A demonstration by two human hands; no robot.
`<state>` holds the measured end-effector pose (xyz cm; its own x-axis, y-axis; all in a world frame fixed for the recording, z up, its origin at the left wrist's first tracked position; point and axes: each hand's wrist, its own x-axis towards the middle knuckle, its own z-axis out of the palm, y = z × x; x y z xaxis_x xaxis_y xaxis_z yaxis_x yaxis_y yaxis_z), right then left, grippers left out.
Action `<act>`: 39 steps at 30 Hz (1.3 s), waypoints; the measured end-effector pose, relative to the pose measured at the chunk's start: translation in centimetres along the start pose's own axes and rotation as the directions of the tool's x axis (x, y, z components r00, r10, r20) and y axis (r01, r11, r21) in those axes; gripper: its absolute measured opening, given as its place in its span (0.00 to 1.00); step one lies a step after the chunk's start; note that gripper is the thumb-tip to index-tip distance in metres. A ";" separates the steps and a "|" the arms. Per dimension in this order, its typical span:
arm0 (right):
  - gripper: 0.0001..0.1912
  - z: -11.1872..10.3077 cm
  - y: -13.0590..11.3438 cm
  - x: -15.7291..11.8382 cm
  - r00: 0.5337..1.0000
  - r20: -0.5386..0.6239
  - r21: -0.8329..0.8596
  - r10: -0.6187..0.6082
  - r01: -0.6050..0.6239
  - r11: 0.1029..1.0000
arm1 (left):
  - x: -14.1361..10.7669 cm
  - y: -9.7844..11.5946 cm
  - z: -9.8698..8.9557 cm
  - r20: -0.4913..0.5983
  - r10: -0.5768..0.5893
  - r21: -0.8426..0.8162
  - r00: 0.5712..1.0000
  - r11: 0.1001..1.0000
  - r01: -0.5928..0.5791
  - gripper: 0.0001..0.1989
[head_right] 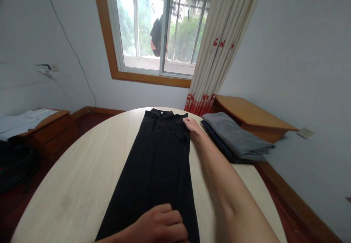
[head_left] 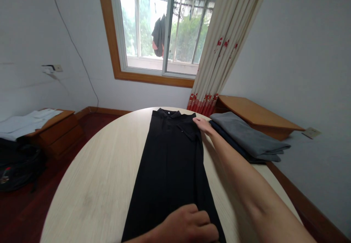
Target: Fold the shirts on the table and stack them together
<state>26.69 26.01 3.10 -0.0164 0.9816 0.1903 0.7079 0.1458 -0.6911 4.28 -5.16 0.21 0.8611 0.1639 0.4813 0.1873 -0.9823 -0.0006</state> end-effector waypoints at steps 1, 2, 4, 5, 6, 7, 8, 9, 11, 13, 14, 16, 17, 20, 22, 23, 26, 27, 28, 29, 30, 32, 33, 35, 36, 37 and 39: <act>0.20 0.1 -0.7 0.5 0.999 0.010 -0.074 -0.038 0.039 0.996 | -0.1 0.0 0.1 0.022 -0.024 -0.016 0.999 1.000 0.024 0.16; 0.20 0.4 -1.5 0.9 0.998 0.023 -0.141 -0.063 0.066 0.988 | -0.2 -0.1 0.2 0.037 -0.043 -0.030 0.998 0.999 0.044 0.16; 0.20 1.5 -3.0 1.7 0.996 0.046 -0.218 -0.079 0.087 0.972 | -0.4 -0.3 0.2 0.061 -0.068 -0.047 0.996 0.996 0.071 0.15; 0.20 2.2 -3.8 1.9 0.994 0.063 -0.265 -0.084 0.098 0.959 | -0.5 -0.5 0.2 0.076 -0.071 -0.055 0.995 0.996 0.075 0.15; 0.21 3.0 -4.5 2.1 0.993 0.083 -0.314 -0.085 0.107 0.943 | -0.7 -0.7 0.0 0.095 -0.073 -0.063 0.993 0.995 0.079 0.15; 0.21 3.8 -5.1 2.2 0.992 0.102 -0.355 -0.080 0.112 0.928 | -0.8 -1.0 -0.1 0.119 -0.071 -0.074 0.990 0.994 0.080 0.15; 0.22 4.6 -5.6 2.2 0.990 0.119 -0.383 -0.072 0.112 0.917 | -1.0 -1.2 -0.3 0.146 -0.070 -0.085 0.987 0.993 0.083 0.16; 0.22 5.3 -5.9 2.2 0.989 0.135 -0.413 -0.061 0.113 0.904 | -1.1 -1.5 -0.4 0.174 -0.071 -0.096 0.982 0.991 0.088 0.16; 0.22 6.6 -6.4 2.0 0.986 0.162 -0.444 -0.043 0.111 0.889 | -1.4 -2.1 -0.6 0.221 -0.073 -0.120 0.973 0.988 0.101 0.17; 0.22 7.5 -6.5 1.8 0.983 0.181 -0.438 -0.034 0.112 0.892 | -1.8 -2.5 -0.4 0.254 -0.068 -0.149 0.965 0.983 0.109 0.15; 0.23 7.9 -6.4 1.7 0.981 0.193 -0.435 -0.032 0.115 0.893 | -2.0 -2.7 -0.2 0.268 -0.064 -0.164 0.961 0.980 0.110 0.14; 0.23 8.3 -6.1 1.5 0.976 0.218 -0.427 -0.030 0.123 0.896 | -2.6 -3.0 0.3 0.302 -0.040 -0.191 0.952 0.976 0.102 0.11; 0.23 8.5 -5.9 1.4 0.973 0.231 -0.421 -0.029 0.127 0.898 | -2.9 -3.1 0.6 0.320 -0.033 -0.195 0.947 0.976 0.099 0.11; 0.24 8.8 -5.2 1.3 0.963 0.268 -0.402 -0.028 0.138 0.905 | -3.9 -3.4 1.5 0.361 -0.030 -0.174 0.932 0.980 0.099 0.12; 0.27 8.9 -4.7 1.4 0.963 0.266 -0.383 -0.039 0.143 0.913 | -4.4 -3.4 2.2 0.377 -0.041 -0.158 0.925 0.982 0.108 0.14; 0.29 9.0 -4.3 1.6 0.966 0.255 -0.375 -0.040 0.137 0.917 | -4.6 -3.4 2.5 0.387 -0.045 -0.162 0.921 0.980 0.116 0.15; 0.32 9.3 -3.3 2.1 0.975 0.222 -0.375 0.005 0.080 0.923 | -4.3 -3.4 3.3 0.415 -0.053 -0.199 0.908 0.969 0.148 0.16; 0.33 9.4 -3.0 2.4 0.978 0.206 -0.384 0.019 0.063 0.921 | -4.0 -3.4 3.3 0.402 -0.059 -0.197 0.914 0.969 0.150 0.15; 0.34 9.5 -2.7 2.7 0.983 0.182 -0.395 0.020 0.055 0.917 | -3.7 -3.5 3.1 0.370 -0.070 -0.181 0.926 0.973 0.146 0.13; 0.35 9.6 -2.4 3.1 0.989 0.148 -0.408 0.007 0.054 0.912 | -3.4 -3.7 2.9 0.320 -0.093 -0.144 0.943 0.979 0.145 0.11; 0.36 9.7 -2.2 3.5 0.993 0.115 -0.422 -0.008 0.056 0.905 | -3.2 -3.9 2.5 0.257 -0.129 -0.088 0.958 0.984 0.156 0.08; 0.37 9.8 -1.8 4.6 0.996 0.083 -0.451 -0.009 0.045 0.892 | -3.1 -4.4 1.9 0.144 -0.213 0.043 0.966 0.977 0.209 0.08; 0.38 9.8 -1.6 5.2 0.996 0.091 -0.465 0.010 0.033 0.885 | -3.3 -4.7 1.7 0.112 -0.247 0.100 0.962 0.966 0.237 0.10; 0.39 9.8 -1.2 6.4 0.990 0.125 -0.487 0.063 0.006 0.873 | -3.9 -5.1 2.0 0.094 -0.277 0.174 0.956 0.950 0.258 0.15; 0.40 9.8 -1.0 7.1 0.986 0.141 -0.493 0.084 -0.004 0.870 | -4.2 -5.2 2.4 0.095 -0.274 0.191 0.957 0.949 0.252 0.16; 0.42 9.9 -0.7 7.7 0.983 0.154 -0.496 0.098 -0.009 0.868 | -4.6 -5.4 2.9 0.092 -0.267 0.202 0.959 0.948 0.244 0.17; 0.45 9.9 -0.2 8.9 0.979 0.172 -0.494 0.106 -0.007 0.870 | -5.0 -5.6 3.8 0.084 -0.259 0.211 0.962 0.948 0.236 0.18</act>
<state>19.42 35.94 -1.95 -0.0627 0.9980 -0.0069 0.9643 0.0587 -0.2583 0.72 -0.16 -5.57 0.8199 0.4193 0.3897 0.4810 -0.8737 -0.0719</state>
